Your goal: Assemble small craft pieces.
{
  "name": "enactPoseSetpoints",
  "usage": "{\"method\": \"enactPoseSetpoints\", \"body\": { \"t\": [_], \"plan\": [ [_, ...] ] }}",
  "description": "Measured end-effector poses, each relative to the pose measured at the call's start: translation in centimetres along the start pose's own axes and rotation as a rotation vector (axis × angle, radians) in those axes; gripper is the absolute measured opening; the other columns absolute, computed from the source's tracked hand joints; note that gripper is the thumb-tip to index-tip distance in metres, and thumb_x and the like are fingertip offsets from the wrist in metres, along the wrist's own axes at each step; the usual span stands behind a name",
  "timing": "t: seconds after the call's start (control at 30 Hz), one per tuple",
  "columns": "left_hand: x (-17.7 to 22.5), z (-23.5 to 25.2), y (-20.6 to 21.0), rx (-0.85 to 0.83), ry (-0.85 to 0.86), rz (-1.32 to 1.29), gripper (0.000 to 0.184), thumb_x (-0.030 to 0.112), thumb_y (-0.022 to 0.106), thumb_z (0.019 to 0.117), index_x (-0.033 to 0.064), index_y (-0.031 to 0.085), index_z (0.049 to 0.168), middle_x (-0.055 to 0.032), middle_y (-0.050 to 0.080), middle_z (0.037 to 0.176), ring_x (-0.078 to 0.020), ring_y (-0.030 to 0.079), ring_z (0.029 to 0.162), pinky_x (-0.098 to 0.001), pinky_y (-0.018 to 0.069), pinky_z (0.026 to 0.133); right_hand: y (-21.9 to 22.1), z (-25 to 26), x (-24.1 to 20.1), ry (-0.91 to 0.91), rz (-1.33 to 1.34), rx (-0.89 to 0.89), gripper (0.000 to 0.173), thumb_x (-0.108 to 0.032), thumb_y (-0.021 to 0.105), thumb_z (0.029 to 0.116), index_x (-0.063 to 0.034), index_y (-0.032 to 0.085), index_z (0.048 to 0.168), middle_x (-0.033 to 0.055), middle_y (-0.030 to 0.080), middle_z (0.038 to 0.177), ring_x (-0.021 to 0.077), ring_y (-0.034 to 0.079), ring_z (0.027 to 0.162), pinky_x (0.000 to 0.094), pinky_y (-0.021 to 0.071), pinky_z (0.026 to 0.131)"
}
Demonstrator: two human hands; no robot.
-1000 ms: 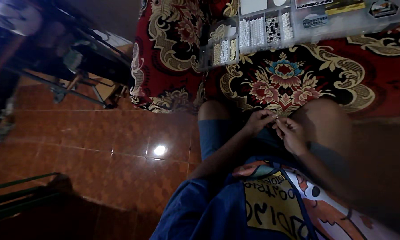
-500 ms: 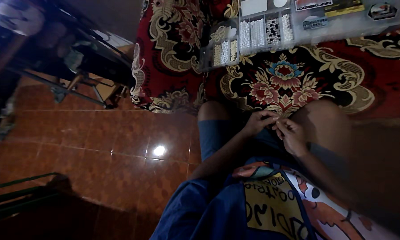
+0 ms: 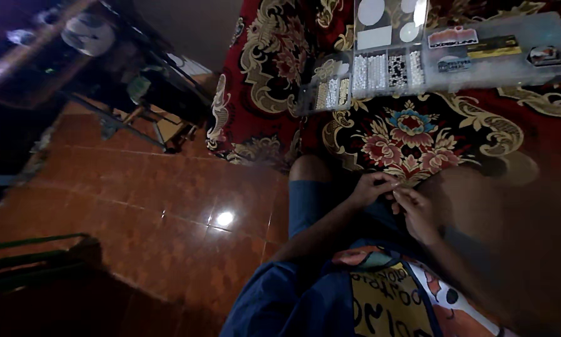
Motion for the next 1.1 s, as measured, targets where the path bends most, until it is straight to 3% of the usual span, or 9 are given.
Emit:
{"method": "enactPoseSetpoints", "body": {
  "t": [0.17, 0.23, 0.27, 0.33, 0.53, 0.63, 0.77, 0.87, 1.1],
  "plan": [
    [1.4, 0.3, -0.8, 0.061, -0.001, 0.123, 0.016, 0.007, 0.061, 0.0982, -0.0058, 0.068, 0.104, -0.0071, 0.069, 0.105, -0.0045, 0.064, 0.087, -0.0231, 0.0534, 0.075, 0.1, -0.1, -0.4, -0.006, -0.042, -0.005, 0.013, -0.003, 0.058, 0.0992, 0.0026, 0.07, 0.103, 0.0028, 0.075, 0.086, 0.0068, 0.068, 0.065, 0.0212, 0.0581, 0.06],
    [3.3, 0.8, -2.0, 0.145, 0.018, 0.212, 0.018, 0.007, 0.06, 0.0992, -0.0076, 0.068, 0.106, -0.0085, 0.069, 0.104, -0.0052, 0.064, 0.09, -0.0245, 0.0538, 0.083, 0.2, -0.2, -0.7, -0.015, -0.079, -0.004, 0.013, -0.004, 0.06, 0.0982, 0.0015, 0.071, 0.103, 0.0032, 0.076, 0.092, 0.0077, 0.071, 0.076, 0.0217, 0.0598, 0.066],
    [4.5, 1.2, -2.9, 0.199, 0.035, 0.239, 0.019, 0.006, 0.059, 0.0996, -0.0096, 0.067, 0.108, -0.0111, 0.07, 0.103, -0.0078, 0.065, 0.093, -0.0275, 0.0539, 0.088, 0.2, -0.2, -0.7, -0.021, -0.096, 0.004, 0.013, -0.005, 0.062, 0.0973, 0.0015, 0.072, 0.103, 0.0028, 0.076, 0.094, 0.007, 0.071, 0.079, 0.0217, 0.0595, 0.069],
    [6.9, 2.2, -5.0, 0.316, 0.061, 0.32, 0.02, 0.006, 0.058, 0.1005, -0.0088, 0.067, 0.109, -0.0117, 0.069, 0.099, -0.0101, 0.065, 0.09, -0.0302, 0.054, 0.086, 0.1, -0.2, -0.8, -0.034, -0.127, 0.016, 0.012, -0.005, 0.064, 0.0958, 0.0014, 0.072, 0.102, 0.0009, 0.074, 0.097, 0.0036, 0.069, 0.081, 0.0212, 0.0591, 0.072],
    [14.2, 6.8, -11.8, 0.477, 0.001, 0.896, 0.026, 0.022, 0.061, 0.1032, 0.0032, 0.071, 0.119, -0.0191, 0.069, 0.117, -0.0342, 0.067, 0.107, -0.0557, 0.0525, 0.095, 0.2, -0.1, -0.7, -0.01, -0.171, -0.028, 0.015, -0.004, 0.063, 0.0974, 0.0046, 0.072, 0.105, 0.0046, 0.075, 0.095, 0.0047, 0.069, 0.074, 0.0214, 0.0594, 0.066],
    [16.0, 10.1, -13.6, 0.443, -0.083, 1.198, 0.024, 0.019, 0.062, 0.1014, 0.0055, 0.075, 0.116, -0.0203, 0.069, 0.121, -0.0377, 0.062, 0.12, -0.0567, 0.0467, 0.105, 0.4, -0.1, -0.4, 0.013, -0.097, -0.075, 0.015, -0.002, 0.061, 0.0971, 0.0036, 0.071, 0.105, 0.0029, 0.074, 0.087, 0.0058, 0.068, 0.069, 0.022, 0.0582, 0.064],
    [15.2, 13.4, -14.1, 0.328, -0.268, 1.549, 0.022, 0.011, 0.063, 0.0984, 0.0044, 0.074, 0.116, -0.0243, 0.064, 0.129, -0.0439, 0.056, 0.128, -0.0615, 0.0456, 0.104, 0.4, 0.0, -0.2, 0.017, -0.028, -0.066, 0.011, 0.001, 0.062, 0.0952, 0.0031, 0.072, 0.1, 0.0001, 0.072, 0.079, 0.0037, 0.064, 0.061, 0.019, 0.0559, 0.058],
    [14.5, 14.9, -13.8, 0.307, -0.38, 1.626, 0.021, 0.004, 0.066, 0.0935, -0.0014, 0.073, 0.112, -0.0258, 0.062, 0.131, -0.0462, 0.054, 0.128, -0.0642, 0.0463, 0.102, 0.2, 0.1, 0.2, 0.029, 0.017, -0.062, 0.013, 0.005, 0.059, 0.0944, 0.003, 0.072, 0.099, 0.0016, 0.074, 0.083, 0.0031, 0.063, 0.059, 0.0177, 0.0547, 0.057],
    [14.6, 16.0, -11.9, 0.257, -0.462, 1.698, 0.023, -0.001, 0.059, 0.0959, -0.008, 0.069, 0.115, -0.0279, 0.06, 0.133, -0.0475, 0.051, 0.13, -0.0645, 0.0432, 0.104, 0.4, 0.1, -0.1, 0.055, 0.002, -0.066, 0.012, 0.001, 0.063, 0.0945, 0.0029, 0.072, 0.101, 0.001, 0.073, 0.081, 0.0028, 0.063, 0.06, 0.0179, 0.0546, 0.058]
  ]
}}
Point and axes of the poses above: each hand's wrist, its own z-axis towards the middle knuckle, its own y-axis out of the palm, x = y × z, the point moved 5 cm from there along z, towards the middle knuckle
